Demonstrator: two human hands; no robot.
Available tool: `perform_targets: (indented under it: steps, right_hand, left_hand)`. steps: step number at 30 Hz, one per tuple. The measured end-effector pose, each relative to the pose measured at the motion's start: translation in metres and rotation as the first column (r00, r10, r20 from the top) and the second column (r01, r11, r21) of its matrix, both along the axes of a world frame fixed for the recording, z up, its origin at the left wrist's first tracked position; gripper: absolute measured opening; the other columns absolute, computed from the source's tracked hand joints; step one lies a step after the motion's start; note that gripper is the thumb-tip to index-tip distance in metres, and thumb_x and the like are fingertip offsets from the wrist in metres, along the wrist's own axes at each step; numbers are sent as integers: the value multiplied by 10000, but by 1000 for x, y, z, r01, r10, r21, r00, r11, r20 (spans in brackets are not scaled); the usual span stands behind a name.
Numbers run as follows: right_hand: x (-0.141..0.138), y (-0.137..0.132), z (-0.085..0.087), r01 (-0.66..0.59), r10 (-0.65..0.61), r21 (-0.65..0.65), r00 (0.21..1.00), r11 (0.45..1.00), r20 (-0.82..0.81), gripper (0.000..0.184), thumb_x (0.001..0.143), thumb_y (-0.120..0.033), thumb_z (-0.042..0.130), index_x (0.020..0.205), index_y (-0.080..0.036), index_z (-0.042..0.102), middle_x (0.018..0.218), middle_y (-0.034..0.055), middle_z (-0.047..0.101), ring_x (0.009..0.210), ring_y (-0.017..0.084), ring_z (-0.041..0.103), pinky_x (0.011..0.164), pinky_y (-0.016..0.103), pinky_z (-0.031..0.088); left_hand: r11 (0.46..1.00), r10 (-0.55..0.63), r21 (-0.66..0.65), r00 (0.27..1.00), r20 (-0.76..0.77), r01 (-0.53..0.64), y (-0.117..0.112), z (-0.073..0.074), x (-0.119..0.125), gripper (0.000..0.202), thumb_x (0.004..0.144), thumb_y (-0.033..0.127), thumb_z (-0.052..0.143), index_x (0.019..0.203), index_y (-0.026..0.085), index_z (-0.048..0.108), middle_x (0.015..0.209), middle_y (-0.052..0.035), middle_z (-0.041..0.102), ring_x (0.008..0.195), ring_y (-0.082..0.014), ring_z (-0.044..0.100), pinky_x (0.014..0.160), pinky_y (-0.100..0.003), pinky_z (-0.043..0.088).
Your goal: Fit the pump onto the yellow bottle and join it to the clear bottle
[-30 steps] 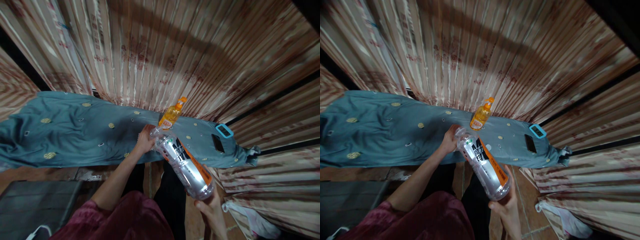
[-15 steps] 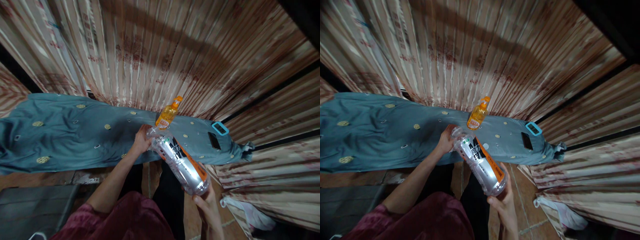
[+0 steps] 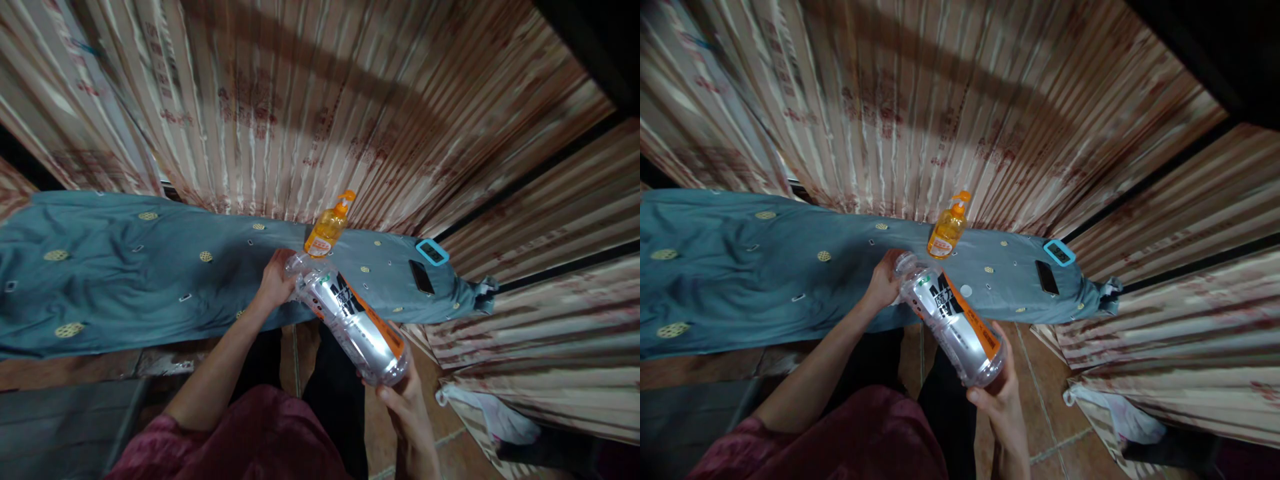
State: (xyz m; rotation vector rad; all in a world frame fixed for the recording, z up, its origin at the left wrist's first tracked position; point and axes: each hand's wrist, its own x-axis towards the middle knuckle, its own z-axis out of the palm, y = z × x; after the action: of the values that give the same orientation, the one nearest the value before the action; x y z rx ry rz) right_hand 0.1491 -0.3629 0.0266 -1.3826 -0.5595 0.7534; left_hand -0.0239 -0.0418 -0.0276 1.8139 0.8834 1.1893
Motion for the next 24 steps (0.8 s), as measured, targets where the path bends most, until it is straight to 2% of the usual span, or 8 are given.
perform_targets:
  steps: [8, 12, 15, 18, 20, 22, 24]
  right_hand:
    - [4, -5, -10, -3, 4, 41, 1000, 999, -29, 1095, 624, -583, 1239, 1612, -332, 839, 1564, 160, 923, 1539, 452, 850, 1257, 562, 696]
    - [5, -4, -3, -88, 89, 14, 994, 996, -56, 1135, 620, -499, 1244, 1664, -384, 816, 1651, 171, 894, 1512, 474, 863, 1140, 576, 755]
    - [3, 0, 4, -25, 25, 0, 999, 1000, -43, 1062, 548, -519, 1242, 1544, -391, 896, 1580, 154, 930, 1499, 503, 863, 1184, 609, 733]
    - [1, 1, 4, 15, -15, -10, 999, 1000, -29, 1008, 488, -536, 1237, 1443, -407, 941, 1488, 123, 958, 1484, 507, 864, 1214, 602, 711]
    - [1, -1, 0, 4, -4, -10, 1000, 1000, -22, 1006, 521, -539, 1232, 1473, -419, 928, 1462, 110, 957, 1449, 495, 875, 1124, 568, 749]
    - [3, -3, -4, -17, 17, -3, 1000, 1000, -17, 1003, 595, -548, 1217, 1537, -424, 895, 1484, 109, 938, 1384, 481, 894, 966, 519, 784]
    - [4, -6, -7, -33, 33, 9, 999, 999, -8, 1019, 632, -549, 1214, 1582, -410, 872, 1495, 117, 925, 1335, 466, 907, 904, 493, 789]
  left_hand:
    - [1000, 10, 11, 1000, -3, -10, 0, -1, 1, 573, 939, 787, 917, 1097, 253, 779, 1106, -110, 835, 1057, -365, 833, 993, -531, 724]
    - [1000, 27, -5, 1000, -10, -27, -2, -1, 2, 578, 942, 771, 928, 1112, 236, 790, 1131, -124, 847, 1071, -366, 841, 1013, -530, 728]
    - [999, 30, -10, 999, -14, -30, -2, 1, 3, 560, 942, 754, 945, 1108, 239, 797, 1123, -120, 857, 1083, -368, 845, 1021, -522, 733]
    - [1000, 30, -6, 999, -12, -30, -3, 2, 3, 551, 947, 747, 946, 1100, 240, 796, 1114, -118, 857, 1096, -374, 849, 1029, -522, 737]
    - [999, 32, -6, 999, -19, -32, -3, 2, 2, 555, 949, 747, 943, 1104, 235, 793, 1124, -119, 851, 1097, -376, 851, 1031, -524, 740]
    - [999, 33, -3, 999, -24, -33, -2, 2, 2, 555, 953, 744, 939, 1107, 232, 790, 1128, -119, 841, 1093, -373, 851, 1031, -528, 742]
    - [1000, 30, 5, 999, -22, -30, -2, 1, 2, 549, 957, 745, 933, 1099, 235, 784, 1119, -115, 832, 1079, -370, 848, 1023, -535, 741]
